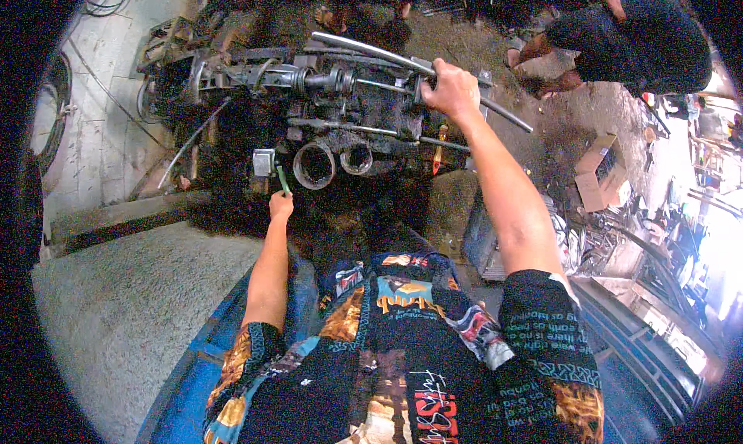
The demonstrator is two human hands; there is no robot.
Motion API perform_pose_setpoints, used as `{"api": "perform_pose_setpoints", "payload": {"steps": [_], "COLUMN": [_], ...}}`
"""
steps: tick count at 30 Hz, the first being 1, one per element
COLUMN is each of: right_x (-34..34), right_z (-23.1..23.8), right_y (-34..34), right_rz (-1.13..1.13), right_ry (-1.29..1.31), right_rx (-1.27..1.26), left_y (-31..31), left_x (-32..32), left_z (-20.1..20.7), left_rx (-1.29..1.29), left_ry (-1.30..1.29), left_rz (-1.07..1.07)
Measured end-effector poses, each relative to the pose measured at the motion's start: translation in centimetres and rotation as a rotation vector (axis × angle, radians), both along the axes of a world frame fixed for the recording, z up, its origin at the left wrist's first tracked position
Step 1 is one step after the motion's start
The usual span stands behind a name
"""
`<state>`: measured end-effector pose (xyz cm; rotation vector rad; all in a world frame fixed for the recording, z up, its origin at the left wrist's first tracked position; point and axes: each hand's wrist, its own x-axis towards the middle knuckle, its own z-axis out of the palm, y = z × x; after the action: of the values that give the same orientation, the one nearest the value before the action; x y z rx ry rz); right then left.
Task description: Bending metal rods using a manual bending machine on a fabrication floor.
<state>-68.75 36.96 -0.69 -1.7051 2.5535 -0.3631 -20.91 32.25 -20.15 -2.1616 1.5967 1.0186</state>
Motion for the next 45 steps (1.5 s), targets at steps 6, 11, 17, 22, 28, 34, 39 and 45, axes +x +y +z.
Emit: {"api": "perform_pose_setpoints", "payload": {"steps": [6, 11, 17, 22, 28, 34, 39, 45], "right_x": [0.2, -0.6, -1.2, -3.8, -8.8, -10.1, -9.9, -9.8], "right_z": [-0.1, -0.5, 1.2, 1.6, 0.6, -0.4, -0.4, 1.5], "right_y": [-0.6, -0.7, -0.3, 2.5, 9.3, 12.4, 11.2, 9.5], "right_rz": [0.086, 0.062, 0.055, 0.014, -0.046, -0.313, -0.329, -0.328], "right_ry": [0.037, 0.064, -0.046, -0.098, -0.230, -0.131, -0.127, -0.057], "right_rx": [-0.021, 0.091, 0.213, 0.189, 0.156, 0.246, 0.352, 0.387], "left_y": [0.2, 1.3, 1.8, -2.7, -7.0, -12.1, -14.8, -14.4], "left_x": [0.1, -0.3, -1.6, -9.9, -25.2, -34.2, -35.6, -36.2], "left_z": [-3.8, 0.2, 9.5, 19.5, 29.0, 26.5, 22.0, 23.4], "left_rx": [-0.083, -0.149, -0.594, -1.022, -1.168, -0.846, -0.712, -0.564], "left_ry": [0.020, -0.112, 0.181, 0.418, 0.543, 0.211, 0.250, 0.119], "left_rz": [0.071, -0.039, -0.184, -0.511, -0.996, -1.535, -1.628, -1.473]}}
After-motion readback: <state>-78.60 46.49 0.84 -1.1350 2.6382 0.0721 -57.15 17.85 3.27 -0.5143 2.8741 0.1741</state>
